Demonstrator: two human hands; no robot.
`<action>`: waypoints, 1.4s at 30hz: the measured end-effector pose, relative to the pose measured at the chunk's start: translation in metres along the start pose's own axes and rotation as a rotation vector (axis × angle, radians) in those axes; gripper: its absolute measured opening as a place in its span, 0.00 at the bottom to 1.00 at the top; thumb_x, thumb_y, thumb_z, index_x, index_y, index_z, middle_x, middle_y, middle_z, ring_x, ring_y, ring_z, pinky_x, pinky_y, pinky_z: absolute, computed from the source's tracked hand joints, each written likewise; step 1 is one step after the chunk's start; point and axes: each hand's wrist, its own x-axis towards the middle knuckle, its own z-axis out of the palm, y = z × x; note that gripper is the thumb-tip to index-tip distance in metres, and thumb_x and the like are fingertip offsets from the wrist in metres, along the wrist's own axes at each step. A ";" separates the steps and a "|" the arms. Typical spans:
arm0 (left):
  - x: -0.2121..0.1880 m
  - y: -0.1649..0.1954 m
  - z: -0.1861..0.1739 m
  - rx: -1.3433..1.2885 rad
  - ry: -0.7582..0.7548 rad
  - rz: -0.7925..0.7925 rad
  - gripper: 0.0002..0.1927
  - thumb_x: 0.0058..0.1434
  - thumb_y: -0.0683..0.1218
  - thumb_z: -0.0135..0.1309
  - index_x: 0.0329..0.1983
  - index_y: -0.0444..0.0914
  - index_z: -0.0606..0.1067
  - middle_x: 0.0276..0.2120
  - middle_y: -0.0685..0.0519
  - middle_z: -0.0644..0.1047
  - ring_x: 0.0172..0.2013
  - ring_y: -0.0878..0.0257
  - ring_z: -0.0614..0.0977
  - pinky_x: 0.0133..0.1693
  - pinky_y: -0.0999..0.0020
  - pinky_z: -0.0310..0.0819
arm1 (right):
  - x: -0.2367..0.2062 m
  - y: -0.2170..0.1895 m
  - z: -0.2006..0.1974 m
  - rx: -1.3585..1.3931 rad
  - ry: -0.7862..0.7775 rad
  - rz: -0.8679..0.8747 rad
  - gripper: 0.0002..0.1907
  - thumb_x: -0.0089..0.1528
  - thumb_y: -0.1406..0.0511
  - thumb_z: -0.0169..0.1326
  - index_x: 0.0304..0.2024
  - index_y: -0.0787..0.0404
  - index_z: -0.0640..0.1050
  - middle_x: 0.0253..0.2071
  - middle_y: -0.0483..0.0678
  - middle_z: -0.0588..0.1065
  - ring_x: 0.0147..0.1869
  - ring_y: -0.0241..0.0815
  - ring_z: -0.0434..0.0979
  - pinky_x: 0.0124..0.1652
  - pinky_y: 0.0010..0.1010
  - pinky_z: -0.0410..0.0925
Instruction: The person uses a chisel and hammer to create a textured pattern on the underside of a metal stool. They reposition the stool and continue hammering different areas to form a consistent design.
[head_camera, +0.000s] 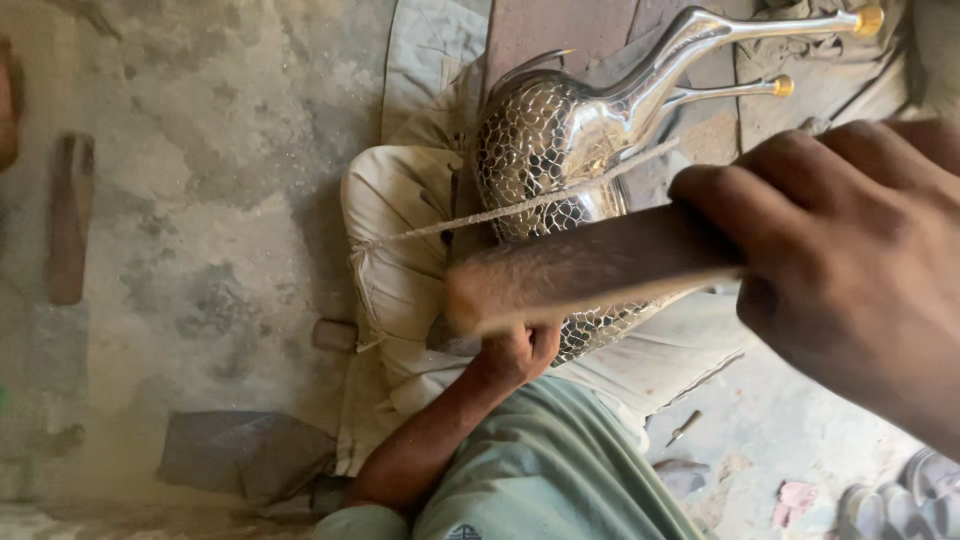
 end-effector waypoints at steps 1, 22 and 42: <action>-0.001 -0.001 0.000 0.037 0.024 0.057 0.09 0.69 0.38 0.56 0.51 0.37 0.71 0.37 0.49 0.77 0.32 0.60 0.81 0.33 0.64 0.74 | 0.001 0.001 0.000 0.045 -0.006 0.025 0.24 0.49 0.69 0.63 0.50 0.54 0.80 0.41 0.46 0.79 0.46 0.48 0.80 0.49 0.38 0.72; 0.006 0.003 0.004 -0.128 0.008 -0.057 0.17 0.71 0.39 0.58 0.59 0.32 0.67 0.33 0.55 0.70 0.29 0.69 0.71 0.32 0.67 0.67 | -0.007 -0.006 0.005 -0.206 -0.141 -0.096 0.24 0.57 0.66 0.58 0.57 0.54 0.80 0.39 0.47 0.78 0.38 0.43 0.76 0.41 0.32 0.70; 0.005 0.007 0.009 -0.151 0.002 -0.162 0.18 0.71 0.41 0.52 0.61 0.35 0.65 0.43 0.48 0.76 0.37 0.63 0.78 0.39 0.67 0.73 | -0.020 -0.011 0.007 -0.004 -0.071 0.062 0.27 0.53 0.63 0.60 0.57 0.55 0.77 0.41 0.46 0.77 0.46 0.44 0.78 0.50 0.34 0.69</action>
